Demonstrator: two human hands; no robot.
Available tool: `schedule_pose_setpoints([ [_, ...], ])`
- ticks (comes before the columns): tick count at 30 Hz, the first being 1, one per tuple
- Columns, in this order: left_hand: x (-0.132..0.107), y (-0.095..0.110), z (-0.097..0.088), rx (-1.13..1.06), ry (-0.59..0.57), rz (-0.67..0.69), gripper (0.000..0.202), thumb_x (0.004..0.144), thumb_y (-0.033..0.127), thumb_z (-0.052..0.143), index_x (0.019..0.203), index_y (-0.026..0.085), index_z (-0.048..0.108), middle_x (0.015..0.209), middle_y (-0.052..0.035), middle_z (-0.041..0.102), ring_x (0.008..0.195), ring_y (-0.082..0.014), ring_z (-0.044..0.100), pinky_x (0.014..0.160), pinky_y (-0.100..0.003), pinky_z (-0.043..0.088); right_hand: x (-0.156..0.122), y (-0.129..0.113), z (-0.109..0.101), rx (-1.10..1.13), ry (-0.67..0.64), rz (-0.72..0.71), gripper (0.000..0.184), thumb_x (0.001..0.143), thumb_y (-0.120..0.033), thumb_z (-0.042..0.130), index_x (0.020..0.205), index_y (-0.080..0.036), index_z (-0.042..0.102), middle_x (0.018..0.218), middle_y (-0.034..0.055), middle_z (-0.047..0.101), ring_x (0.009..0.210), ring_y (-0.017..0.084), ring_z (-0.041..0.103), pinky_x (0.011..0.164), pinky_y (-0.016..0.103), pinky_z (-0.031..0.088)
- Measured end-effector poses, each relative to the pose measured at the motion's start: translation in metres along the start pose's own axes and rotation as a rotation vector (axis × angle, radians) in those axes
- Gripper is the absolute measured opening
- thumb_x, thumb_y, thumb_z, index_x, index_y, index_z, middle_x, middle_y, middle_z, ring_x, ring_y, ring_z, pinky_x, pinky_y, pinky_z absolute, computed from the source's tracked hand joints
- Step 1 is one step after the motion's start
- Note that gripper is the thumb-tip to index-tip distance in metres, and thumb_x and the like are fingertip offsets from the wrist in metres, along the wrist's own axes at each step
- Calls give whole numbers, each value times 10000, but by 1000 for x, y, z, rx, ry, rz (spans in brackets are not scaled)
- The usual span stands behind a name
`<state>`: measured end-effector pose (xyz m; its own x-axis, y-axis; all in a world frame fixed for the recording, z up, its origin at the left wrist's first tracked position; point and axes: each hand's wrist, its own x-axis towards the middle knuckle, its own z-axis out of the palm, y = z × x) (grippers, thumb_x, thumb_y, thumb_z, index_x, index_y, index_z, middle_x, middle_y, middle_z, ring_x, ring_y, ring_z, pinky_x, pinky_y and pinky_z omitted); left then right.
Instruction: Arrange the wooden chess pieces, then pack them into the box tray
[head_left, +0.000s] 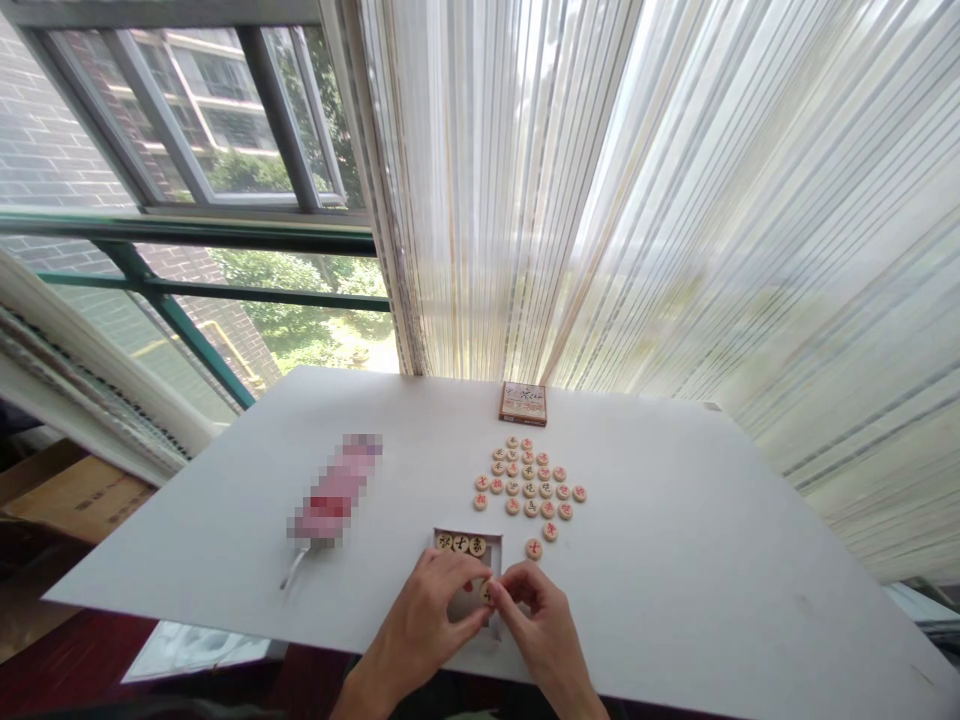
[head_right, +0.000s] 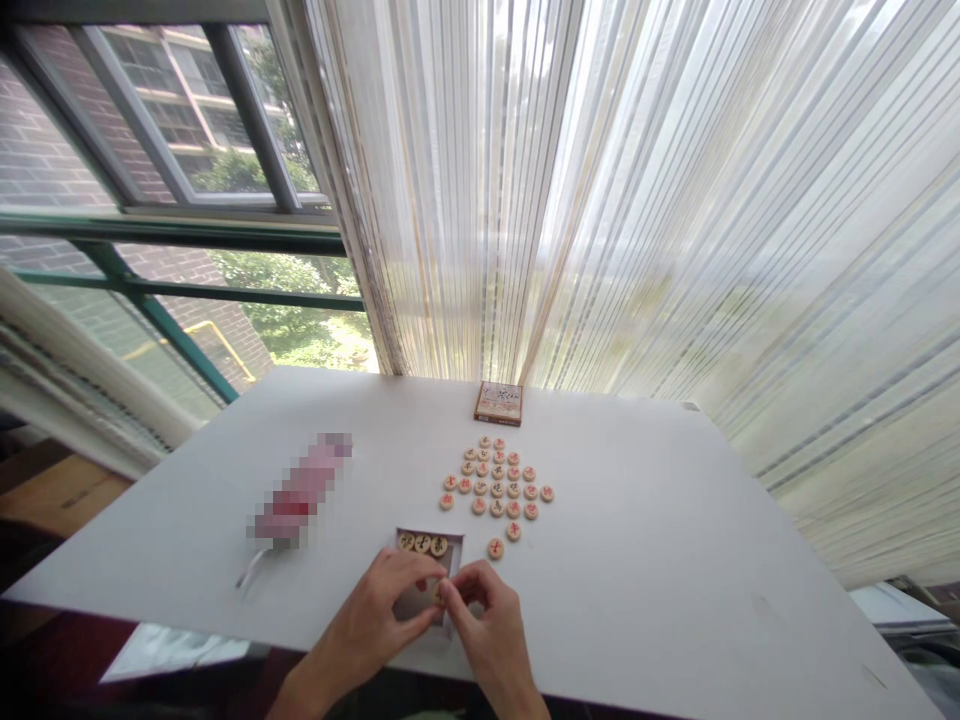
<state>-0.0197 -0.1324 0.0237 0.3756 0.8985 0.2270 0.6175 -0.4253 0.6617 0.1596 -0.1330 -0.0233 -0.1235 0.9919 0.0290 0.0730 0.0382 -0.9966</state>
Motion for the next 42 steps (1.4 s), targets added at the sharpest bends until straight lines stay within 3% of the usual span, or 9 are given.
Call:
schedule_pose_setpoints([
  [8, 0, -2, -4, 69, 14, 9, 270, 802, 178, 672, 1054, 267, 632, 985, -14, 699, 889, -218, 631, 864, -401, 482, -2, -6, 1, -41, 10, -24, 276, 908, -432, 601, 810, -175, 629, 725, 26, 656, 695, 177, 621, 655, 253, 481],
  [18, -2, -27, -17, 235, 65, -6, 245, 838, 241, 625, 1081, 273, 643, 1063, -61, 641, 988, -255, 594, 869, -428, 480, -9, 1, -7, -84, 56, 0, 283, 919, -443, 573, 806, -187, 615, 676, 7, 594, 647, 169, 564, 616, 244, 450],
  [42, 1, -16, -7, 295, -19, -12, 257, 799, 232, 678, 1041, 319, 664, 1202, -44, 560, 1131, -285, 502, 923, -453, 462, -6, 1, -9, -39, 57, -1, 260, 910, -418, 593, 802, -182, 616, 672, 8, 598, 642, 164, 571, 615, 239, 448],
])
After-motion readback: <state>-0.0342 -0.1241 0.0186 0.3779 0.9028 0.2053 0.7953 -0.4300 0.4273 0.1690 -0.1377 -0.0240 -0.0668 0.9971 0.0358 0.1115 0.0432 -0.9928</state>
